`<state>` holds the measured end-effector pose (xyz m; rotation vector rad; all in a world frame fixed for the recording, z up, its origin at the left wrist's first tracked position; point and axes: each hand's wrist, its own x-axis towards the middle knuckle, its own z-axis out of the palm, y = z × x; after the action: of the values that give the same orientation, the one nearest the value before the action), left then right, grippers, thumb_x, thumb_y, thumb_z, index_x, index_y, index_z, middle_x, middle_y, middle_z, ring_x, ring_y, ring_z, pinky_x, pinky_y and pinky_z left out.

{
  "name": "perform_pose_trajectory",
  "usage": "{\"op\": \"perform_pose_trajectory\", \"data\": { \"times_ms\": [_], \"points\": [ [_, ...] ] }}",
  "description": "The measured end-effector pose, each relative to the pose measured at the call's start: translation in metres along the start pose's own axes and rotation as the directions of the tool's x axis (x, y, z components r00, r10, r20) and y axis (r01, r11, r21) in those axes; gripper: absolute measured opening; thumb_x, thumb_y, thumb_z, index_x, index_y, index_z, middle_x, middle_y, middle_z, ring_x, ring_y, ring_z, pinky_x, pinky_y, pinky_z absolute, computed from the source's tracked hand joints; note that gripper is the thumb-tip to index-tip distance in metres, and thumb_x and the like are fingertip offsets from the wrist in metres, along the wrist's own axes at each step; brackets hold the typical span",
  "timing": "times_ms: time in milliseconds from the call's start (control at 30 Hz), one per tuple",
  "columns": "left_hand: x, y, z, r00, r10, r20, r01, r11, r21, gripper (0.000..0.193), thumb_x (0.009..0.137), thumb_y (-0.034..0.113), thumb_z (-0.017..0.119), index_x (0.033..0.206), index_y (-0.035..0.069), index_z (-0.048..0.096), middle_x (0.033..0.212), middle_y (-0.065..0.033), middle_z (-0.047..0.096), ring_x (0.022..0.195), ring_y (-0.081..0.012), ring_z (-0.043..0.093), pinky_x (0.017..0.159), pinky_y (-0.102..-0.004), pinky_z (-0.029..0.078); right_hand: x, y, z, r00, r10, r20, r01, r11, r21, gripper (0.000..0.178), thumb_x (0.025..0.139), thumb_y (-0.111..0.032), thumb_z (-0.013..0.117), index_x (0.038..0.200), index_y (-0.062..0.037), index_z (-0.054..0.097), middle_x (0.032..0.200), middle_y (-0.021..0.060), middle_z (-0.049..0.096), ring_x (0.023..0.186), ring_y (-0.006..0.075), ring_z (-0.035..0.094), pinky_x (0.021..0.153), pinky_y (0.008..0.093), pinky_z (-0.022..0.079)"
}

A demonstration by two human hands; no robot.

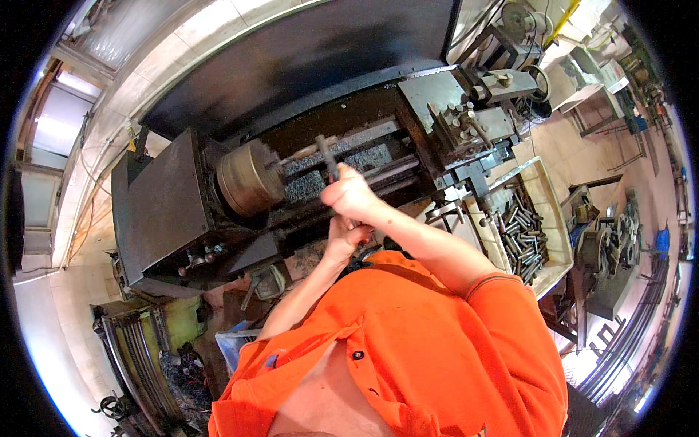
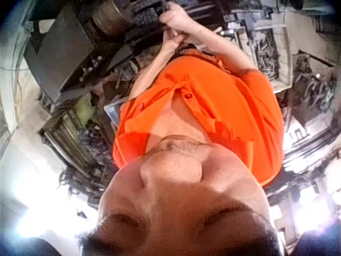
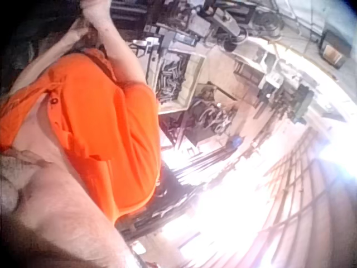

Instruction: The person repeatedly picks up small metal rods from a blue bin and inserts them into a rotating machine. They use a tool to secure the rods in place, then remove the processed rods and place them into a white bin. This cycle is performed continuously.

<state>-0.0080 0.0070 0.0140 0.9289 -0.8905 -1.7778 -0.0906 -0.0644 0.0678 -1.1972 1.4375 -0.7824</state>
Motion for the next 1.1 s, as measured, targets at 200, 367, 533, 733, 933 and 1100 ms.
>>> {"op": "perform_pose_trajectory", "data": {
  "times_ms": [200, 367, 533, 733, 933, 1100],
  "points": [
    [-0.007, 0.018, 0.000, 0.995, -0.099, 0.013, 0.098, 0.993, 0.069, 0.016, 0.063, 0.001, 0.067, 0.072, 0.002, 0.054, 0.068, -0.0021, 0.057, 0.060, -0.0089, 0.054, 0.051, -0.0215, 0.041, -0.014, -0.024, -0.001, 0.961, 0.210, 0.177, -0.232, 0.966, 0.110, 0.022, 0.062, -0.009, 0.056, 0.079, 0.0005, 0.046, 0.062, 0.0111, 0.051, 0.054, 0.0213, 0.053, 0.048, 0.0328, 0.043],
    [-0.001, 0.004, 0.000, 0.998, -0.055, -0.020, 0.056, 0.996, 0.071, 0.020, 0.061, 0.003, 0.069, 0.067, 0.003, 0.050, 0.063, 0.0017, 0.052, 0.058, -0.0076, 0.052, 0.049, -0.0223, 0.040, -0.002, -0.002, 0.003, 0.999, -0.034, -0.004, 0.034, 0.999, 0.009, 0.020, 0.066, -0.004, 0.051, 0.085, -0.0038, 0.043, 0.057, 0.0035, 0.042, 0.042, 0.0134, 0.044, 0.036, 0.0304, 0.035],
    [-0.007, 0.012, -0.006, 0.999, -0.042, -0.020, 0.043, 0.998, 0.036, 0.017, 0.061, 0.000, 0.069, 0.066, 0.003, 0.053, 0.064, 0.0019, 0.053, 0.059, -0.0066, 0.051, 0.051, -0.0218, 0.040, -0.005, -0.016, 0.012, 0.993, 0.045, 0.113, -0.053, 0.996, 0.068, 0.020, 0.066, -0.005, 0.051, 0.083, -0.0036, 0.043, 0.059, 0.0052, 0.044, 0.039, 0.0157, 0.042, 0.034, 0.0326, 0.033],
    [-0.001, 0.012, 0.015, 0.998, -0.062, 0.004, 0.062, 0.998, 0.010, 0.017, 0.062, -0.001, 0.068, 0.067, 0.004, 0.053, 0.061, 0.0021, 0.051, 0.057, -0.0069, 0.050, 0.049, -0.0222, 0.039, -0.006, -0.009, -0.009, 0.996, 0.086, 0.032, -0.088, 0.994, 0.068, 0.019, 0.065, -0.006, 0.054, 0.081, -0.0039, 0.044, 0.058, 0.0027, 0.043, 0.043, 0.0127, 0.041, 0.036, 0.0283, 0.032],
    [-0.006, 0.012, -0.003, 0.999, -0.035, -0.040, 0.037, 0.998, 0.052, 0.016, 0.061, 0.002, 0.069, 0.068, 0.004, 0.055, 0.061, 0.0003, 0.054, 0.053, -0.0079, 0.052, 0.045, -0.0217, 0.039, -0.005, -0.017, 0.007, 0.985, 0.112, 0.131, -0.113, 0.994, 0.000, 0.019, 0.064, -0.009, 0.054, 0.080, -0.0016, 0.045, 0.062, 0.0067, 0.047, 0.059, 0.0165, 0.050, 0.053, 0.0299, 0.042],
    [0.002, 0.015, 0.032, 0.999, 0.036, 0.002, -0.036, 0.999, -0.018, 0.021, 0.065, 0.010, 0.070, 0.068, 0.002, 0.052, 0.062, -0.0027, 0.055, 0.050, -0.0095, 0.051, 0.042, -0.0226, 0.040, 0.015, 0.020, -0.019, 0.994, -0.103, 0.036, 0.107, 0.987, -0.121, 0.020, 0.064, -0.011, 0.059, 0.079, -0.0022, 0.048, 0.062, 0.0039, 0.047, 0.059, 0.0128, 0.045, 0.052, 0.0287, 0.039]
  ]
}}
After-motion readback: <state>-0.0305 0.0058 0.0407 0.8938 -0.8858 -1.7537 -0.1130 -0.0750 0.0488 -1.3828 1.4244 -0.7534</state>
